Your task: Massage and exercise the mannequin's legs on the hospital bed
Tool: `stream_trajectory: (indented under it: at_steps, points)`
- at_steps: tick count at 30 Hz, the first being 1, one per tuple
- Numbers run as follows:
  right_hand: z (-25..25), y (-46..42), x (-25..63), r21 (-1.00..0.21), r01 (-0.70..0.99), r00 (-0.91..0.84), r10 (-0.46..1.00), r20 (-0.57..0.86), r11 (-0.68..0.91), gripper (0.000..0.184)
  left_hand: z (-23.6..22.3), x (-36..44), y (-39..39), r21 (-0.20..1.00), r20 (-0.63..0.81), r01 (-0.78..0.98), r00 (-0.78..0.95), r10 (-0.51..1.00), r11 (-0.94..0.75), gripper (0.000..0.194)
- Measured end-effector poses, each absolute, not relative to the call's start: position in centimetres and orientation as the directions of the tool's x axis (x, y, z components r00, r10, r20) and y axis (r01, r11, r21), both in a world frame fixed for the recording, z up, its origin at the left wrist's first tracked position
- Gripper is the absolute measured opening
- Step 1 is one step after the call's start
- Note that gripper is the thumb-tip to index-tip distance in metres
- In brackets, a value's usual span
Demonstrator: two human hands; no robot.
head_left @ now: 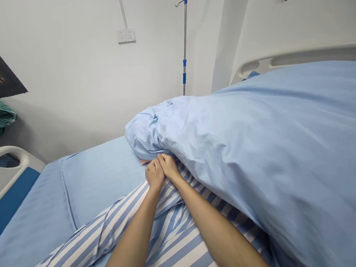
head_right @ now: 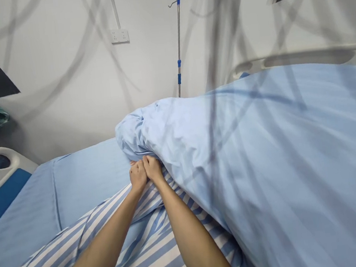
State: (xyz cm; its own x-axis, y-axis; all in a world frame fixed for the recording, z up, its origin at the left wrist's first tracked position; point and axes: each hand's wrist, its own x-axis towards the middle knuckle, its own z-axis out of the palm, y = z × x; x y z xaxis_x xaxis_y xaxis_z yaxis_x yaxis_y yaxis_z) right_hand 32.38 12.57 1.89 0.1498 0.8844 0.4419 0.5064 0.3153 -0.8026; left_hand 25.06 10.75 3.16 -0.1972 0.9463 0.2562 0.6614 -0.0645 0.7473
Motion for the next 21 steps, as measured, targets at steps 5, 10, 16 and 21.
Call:
stream_trajectory:
  at_steps: [5, 10, 16, 21]
  points:
    - [2.0, 12.1, 32.1, -0.770, 0.542, 0.134, 0.870, 0.475, 0.337, 0.038, 3.2, 22.7, 9.4, 0.827, 0.243, 0.535, -0.062, 0.968, -0.173, 0.040]
    - [2.3, 11.5, 31.7, -0.762, 0.566, 0.117, 0.884, 0.452, 0.315, 0.041, 3.0, 11.4, 4.0, 0.796, 0.199, 0.592, -0.057, 0.978, -0.128, 0.041]
    - [2.0, 11.3, 31.5, -0.688, 0.672, 0.116, 0.879, 0.462, 0.273, 0.042, 4.6, -7.3, -4.9, 0.772, 0.205, 0.620, -0.451, 0.868, 0.140, 0.040]
    - [1.6, 11.6, 31.4, -0.618, 0.743, 0.089, 0.877, 0.472, 0.257, 0.043, 3.6, -15.6, -8.9, 0.730, 0.242, 0.630, -0.602, 0.761, 0.267, 0.040]
